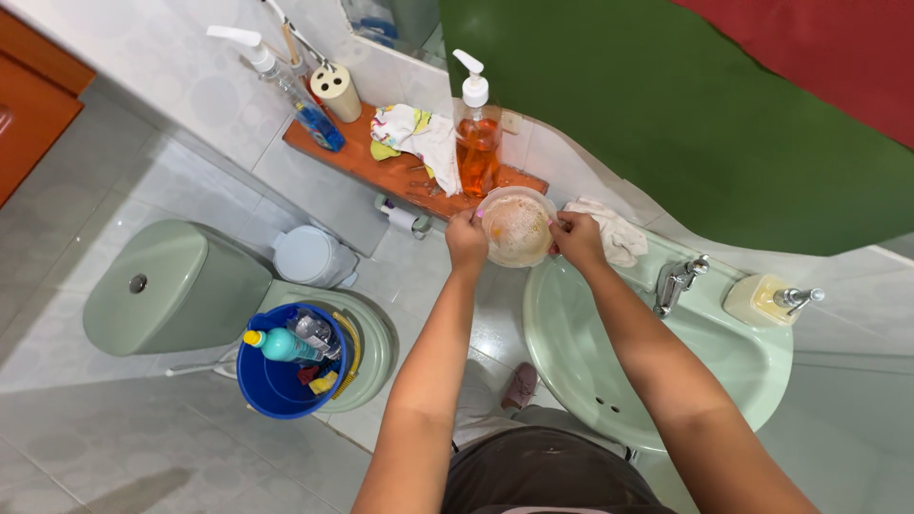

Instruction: The person prepares a cleaning solution by adding liquid soap to a container, then transfers it to a bucket with a sponge. They scrub the toilet bowl with the soapy sponge and retrieve a toilet brush from a holder.

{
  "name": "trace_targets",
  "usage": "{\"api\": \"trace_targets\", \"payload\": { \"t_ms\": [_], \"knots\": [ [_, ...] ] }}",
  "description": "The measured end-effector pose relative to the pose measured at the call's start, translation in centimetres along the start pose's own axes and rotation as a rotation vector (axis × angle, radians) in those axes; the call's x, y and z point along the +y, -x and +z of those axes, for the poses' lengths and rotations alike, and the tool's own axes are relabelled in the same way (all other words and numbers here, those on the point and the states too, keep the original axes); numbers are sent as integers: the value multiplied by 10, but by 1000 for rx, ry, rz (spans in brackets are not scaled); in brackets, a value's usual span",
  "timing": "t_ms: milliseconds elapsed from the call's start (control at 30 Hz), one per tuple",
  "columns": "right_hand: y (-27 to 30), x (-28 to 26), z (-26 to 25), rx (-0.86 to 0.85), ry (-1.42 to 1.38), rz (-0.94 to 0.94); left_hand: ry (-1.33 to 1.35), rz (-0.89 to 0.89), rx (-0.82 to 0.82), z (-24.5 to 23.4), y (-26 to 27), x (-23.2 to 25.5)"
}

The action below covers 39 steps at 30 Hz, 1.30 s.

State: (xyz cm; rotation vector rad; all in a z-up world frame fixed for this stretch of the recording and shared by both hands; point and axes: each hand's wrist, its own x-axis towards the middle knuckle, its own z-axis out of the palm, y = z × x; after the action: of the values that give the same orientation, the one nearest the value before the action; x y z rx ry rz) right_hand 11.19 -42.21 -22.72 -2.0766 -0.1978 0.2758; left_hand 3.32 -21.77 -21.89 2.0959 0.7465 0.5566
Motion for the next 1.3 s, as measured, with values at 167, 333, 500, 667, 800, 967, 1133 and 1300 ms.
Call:
{"api": "trace_targets", "payload": {
  "t_ms": [167,333,500,667,800,967,1133,1300],
  "knots": [
    [10,1,-3,-29,-121,-27,-15,6,22,3,2,3],
    [31,12,-18,14,-80,-65,45,-3,-48,1,14,22],
    [51,37,-39,66,-281,-5,-158,180,-144,-4,36,68],
    [62,51,-60,100,-321,115,-105,81,-277,25,47,74],
    [60,51,-77,51,-270,196,-210,116,-286,36,57,74],
    [46,37,-94,198,167,-33,-203,46,-310,27,62,94],
    [3,94,-82,7,500,74,-258,9,-315,35,62,91],
    [39,40,-108,315,660,-19,-250,-17,-299,48,61,95]
  ]
}}
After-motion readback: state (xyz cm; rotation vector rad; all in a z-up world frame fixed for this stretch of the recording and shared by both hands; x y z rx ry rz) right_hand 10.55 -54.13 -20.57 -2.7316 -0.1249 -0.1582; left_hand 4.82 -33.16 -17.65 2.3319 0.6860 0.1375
